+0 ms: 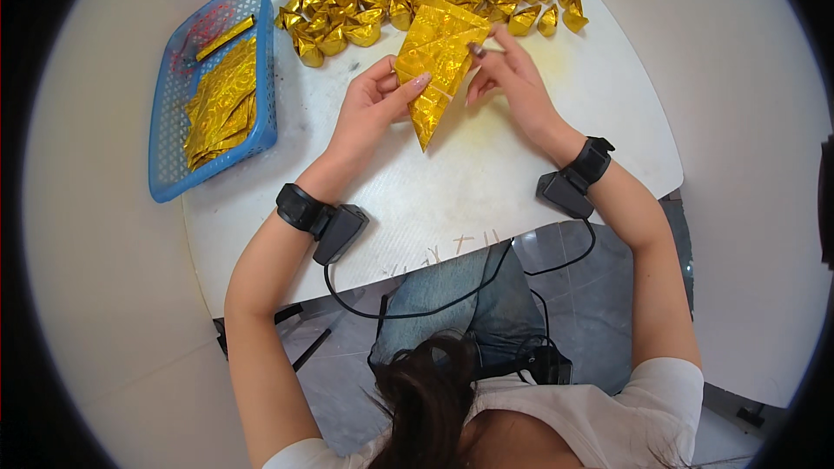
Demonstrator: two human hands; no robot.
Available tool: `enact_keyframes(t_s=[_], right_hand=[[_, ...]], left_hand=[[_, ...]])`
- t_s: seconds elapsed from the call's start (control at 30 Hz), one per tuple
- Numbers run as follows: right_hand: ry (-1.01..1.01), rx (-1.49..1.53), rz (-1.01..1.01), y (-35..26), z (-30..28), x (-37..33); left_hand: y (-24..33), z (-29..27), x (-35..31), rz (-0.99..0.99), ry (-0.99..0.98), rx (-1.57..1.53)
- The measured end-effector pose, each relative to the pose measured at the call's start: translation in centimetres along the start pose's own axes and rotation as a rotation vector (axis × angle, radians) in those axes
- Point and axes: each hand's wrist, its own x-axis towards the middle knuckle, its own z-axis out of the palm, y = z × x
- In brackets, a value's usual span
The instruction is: Folding gold paper into traditional Chinese paper ingots.
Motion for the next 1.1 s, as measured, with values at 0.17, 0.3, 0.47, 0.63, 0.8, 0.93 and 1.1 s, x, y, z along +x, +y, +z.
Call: enact_keyframes(t_s=[0.17, 0.3, 0.47, 0.63, 0.8, 0.93, 1.1], right_hand=[[0.118, 0.016, -0.1, -0.7, -0.2, -0.2], [0.079, -0.056, -0.251, -1.3, 0.5, -0.1], [-0.158, -0.174, -0.317, -0.9, -0.5, -0.1], [-0.106, -0.062, -0.435, -0.8, -0.4, 0.1], [-0.004, -0.064, -0.235, -0.2, -0.3, 0.2], [0.081, -0.143, -0.215, 0.5, -0.4, 0.3], [0.059, -0.062, -0.166, 0.0, 0.0, 0.2]], left_hand=[[0.2, -0.3, -0.2, -0.025, -0.023, 0.001], [0.7, 0.2, -0.6, -0.068, -0.124, -0.12], [0.4, -0.5, -0.5, -0.07, -0.162, -0.073], [0.8, 0.2, -0.5, -0.047, -0.061, -0.077], [0.6, -0.4, -0.4, -0.065, 0.032, -0.063], [0.3, -0.4, -0.1, -0.031, 0.016, -0.058], [-0.1, -0.1, 0.0, 0.011, -0.009, -0.196]])
